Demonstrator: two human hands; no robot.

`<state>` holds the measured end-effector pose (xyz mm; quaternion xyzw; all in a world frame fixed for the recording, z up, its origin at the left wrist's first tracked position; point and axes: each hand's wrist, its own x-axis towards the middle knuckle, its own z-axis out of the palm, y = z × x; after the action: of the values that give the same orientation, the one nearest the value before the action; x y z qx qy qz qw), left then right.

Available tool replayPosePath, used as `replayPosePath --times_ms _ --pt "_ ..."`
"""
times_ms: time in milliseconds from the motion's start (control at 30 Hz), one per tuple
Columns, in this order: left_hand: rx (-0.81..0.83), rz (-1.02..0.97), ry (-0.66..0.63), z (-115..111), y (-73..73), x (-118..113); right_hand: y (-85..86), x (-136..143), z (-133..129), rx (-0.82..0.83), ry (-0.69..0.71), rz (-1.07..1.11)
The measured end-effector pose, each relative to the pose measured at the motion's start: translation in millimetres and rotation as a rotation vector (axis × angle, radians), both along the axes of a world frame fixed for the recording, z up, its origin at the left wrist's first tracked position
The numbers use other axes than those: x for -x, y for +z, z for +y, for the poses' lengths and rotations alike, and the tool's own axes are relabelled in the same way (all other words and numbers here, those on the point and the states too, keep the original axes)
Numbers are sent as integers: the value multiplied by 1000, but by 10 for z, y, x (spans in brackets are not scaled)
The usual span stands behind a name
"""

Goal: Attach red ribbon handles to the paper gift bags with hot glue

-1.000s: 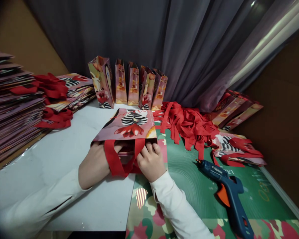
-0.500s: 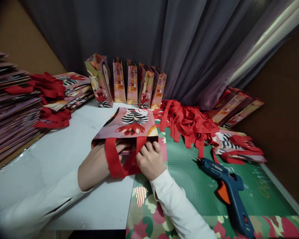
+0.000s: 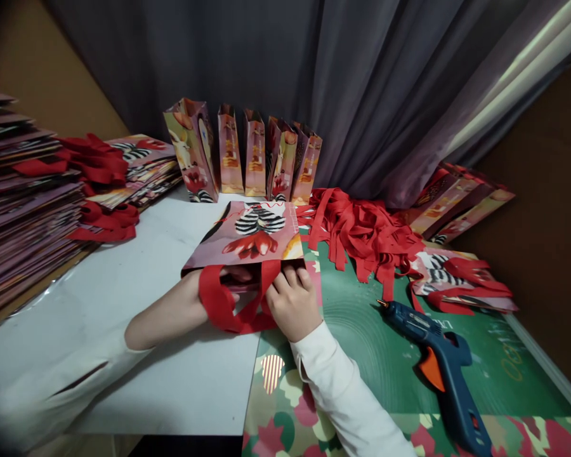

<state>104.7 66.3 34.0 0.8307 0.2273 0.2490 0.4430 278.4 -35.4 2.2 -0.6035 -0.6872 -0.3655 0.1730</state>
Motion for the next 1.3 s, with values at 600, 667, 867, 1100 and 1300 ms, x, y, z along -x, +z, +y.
replayPosePath --times_ms 600,667,867,1100,1300 --pt "461 -115 -27 -25 292 31 37 38 -39 -42 106 82" --pt "453 -113 -33 -21 289 35 36 32 -38 -49 125 79" --pt "507 -130 -2 -12 243 34 13 4 -36 -98 168 73" --pt "254 -29 -175 59 351 141 12 9 -26 -111 112 94" --pt "-170 35 -188 364 673 535 35 11 -19 -142 99 118"
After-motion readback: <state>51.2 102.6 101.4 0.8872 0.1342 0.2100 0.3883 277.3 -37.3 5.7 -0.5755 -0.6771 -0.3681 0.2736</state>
